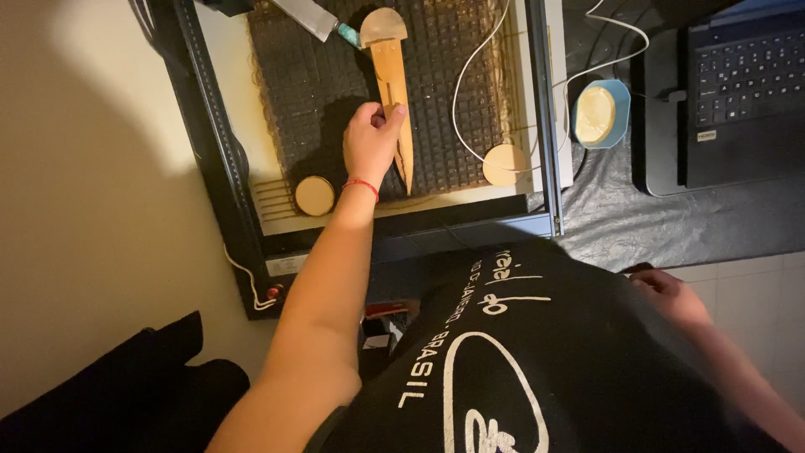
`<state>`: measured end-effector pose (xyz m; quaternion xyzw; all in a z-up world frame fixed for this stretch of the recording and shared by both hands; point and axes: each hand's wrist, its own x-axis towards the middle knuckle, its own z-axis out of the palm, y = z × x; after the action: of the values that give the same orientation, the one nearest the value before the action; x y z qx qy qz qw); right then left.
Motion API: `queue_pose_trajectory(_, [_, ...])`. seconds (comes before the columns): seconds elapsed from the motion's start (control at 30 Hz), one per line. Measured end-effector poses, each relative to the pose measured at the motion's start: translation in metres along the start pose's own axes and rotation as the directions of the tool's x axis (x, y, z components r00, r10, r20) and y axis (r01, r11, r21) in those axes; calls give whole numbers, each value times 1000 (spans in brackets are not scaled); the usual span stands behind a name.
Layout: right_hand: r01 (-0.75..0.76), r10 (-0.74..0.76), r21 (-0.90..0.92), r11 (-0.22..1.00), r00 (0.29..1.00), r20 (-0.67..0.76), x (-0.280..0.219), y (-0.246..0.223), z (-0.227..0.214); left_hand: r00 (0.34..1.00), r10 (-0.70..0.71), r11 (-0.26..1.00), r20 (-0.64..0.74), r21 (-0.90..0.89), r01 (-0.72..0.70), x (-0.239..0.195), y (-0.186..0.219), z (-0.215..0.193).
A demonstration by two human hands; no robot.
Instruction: The person opens a laptop, then picks up a knife and a wooden object from a cluttered desk. They place the knife on a mat and proceed to manipulate the wooden object, attaching a circular wooden piece to it.
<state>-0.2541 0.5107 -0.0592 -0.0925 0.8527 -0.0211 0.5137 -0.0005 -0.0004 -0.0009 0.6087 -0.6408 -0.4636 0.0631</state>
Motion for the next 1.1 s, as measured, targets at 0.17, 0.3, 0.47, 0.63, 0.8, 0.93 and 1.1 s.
queue_pose_trajectory(0.17, [-58,56,-49,997,998,-43,-26,-35,-3,1000,-5,1000,-13,-26,5,0,-1,1])
queue_pose_trajectory(0.3, [-81,81,-42,996,997,-16,-29,-40,-6,1000,3,1000,-16,13,-3,2,-3,3])
queue_pose_trajectory(0.47, [-66,63,-70,995,997,-37,-24,-33,-3,999,-30,1000,-19,-7,30,-1,3,1])
queue_pose_trajectory(0.63, [-86,85,-58,995,996,-21,-32,-44,-5,998,-49,991,-25,-123,46,13,0,-1])
queue_pose_trajectory(0.8, [-118,118,-11,993,993,-21,-36,-50,-7,1000,4,995,-16,-104,-5,39,6,-7])
queue_pose_trajectory(0.93, [-122,117,-82,989,991,-70,-53,-69,-10,993,-118,980,30,-155,121,44,19,-9])
queue_pose_trajectory(1.1, [-152,149,-32,988,986,-74,-82,-95,-18,997,82,895,2,-439,-73,42,7,-2])
